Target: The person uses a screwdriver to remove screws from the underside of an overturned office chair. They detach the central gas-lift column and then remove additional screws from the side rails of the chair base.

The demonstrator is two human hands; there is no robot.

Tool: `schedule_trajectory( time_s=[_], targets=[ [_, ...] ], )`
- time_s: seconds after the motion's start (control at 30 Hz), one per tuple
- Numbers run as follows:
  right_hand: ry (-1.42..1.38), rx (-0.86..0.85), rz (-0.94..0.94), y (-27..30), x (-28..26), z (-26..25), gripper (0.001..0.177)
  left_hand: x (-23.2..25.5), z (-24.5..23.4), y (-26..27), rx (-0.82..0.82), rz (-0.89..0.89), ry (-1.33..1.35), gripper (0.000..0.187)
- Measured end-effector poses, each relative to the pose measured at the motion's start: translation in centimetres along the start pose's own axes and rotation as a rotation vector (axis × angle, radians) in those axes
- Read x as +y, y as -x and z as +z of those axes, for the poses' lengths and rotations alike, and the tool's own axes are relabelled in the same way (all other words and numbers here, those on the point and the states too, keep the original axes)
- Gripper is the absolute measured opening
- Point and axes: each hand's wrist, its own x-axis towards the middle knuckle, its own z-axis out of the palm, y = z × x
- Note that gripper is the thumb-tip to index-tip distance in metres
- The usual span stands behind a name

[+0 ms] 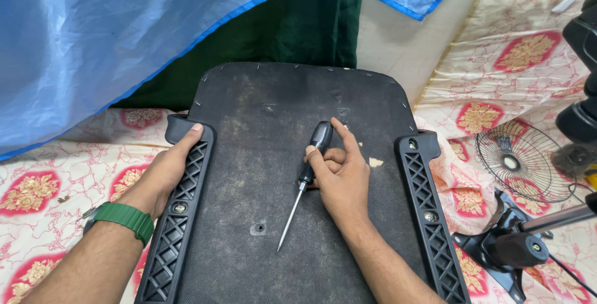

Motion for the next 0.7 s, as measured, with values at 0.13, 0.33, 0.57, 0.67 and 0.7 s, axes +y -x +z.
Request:
schedule_trajectory(
  time_s=[0.13,0.33,0.57,0.67,0.7],
  targets=[
    [0.0,-0.002,-0.016,0.1,-0.2,0.0,0.069,-0.8,-0.2,-1.4,0.152,0.186,-0.267,0.082],
    [-0.01,0.044,-0.001,0.0,0.0,0.3,0.07,-1.2,-1.1,-1.6,0.019,0.065,-0.079,0.077],
    [0.026,0.119,0.025,0.0,-0.2,1.0,0.069,-0.7,-1.6,-0.9,-0.193,0.019,0.085,0.065],
    [0.109,0.15,0.042,0.0,-0.3,1.2,0.067,-0.9,-2.0,-0.4,-0.215,0.042,0.05,0.069],
    [0.146,0.158,0.048,0.0,-0.3,1.3,0.066,-1.0,-2.2,-0.1,-0.202,0.057,0.04,0.07]
  ],
)
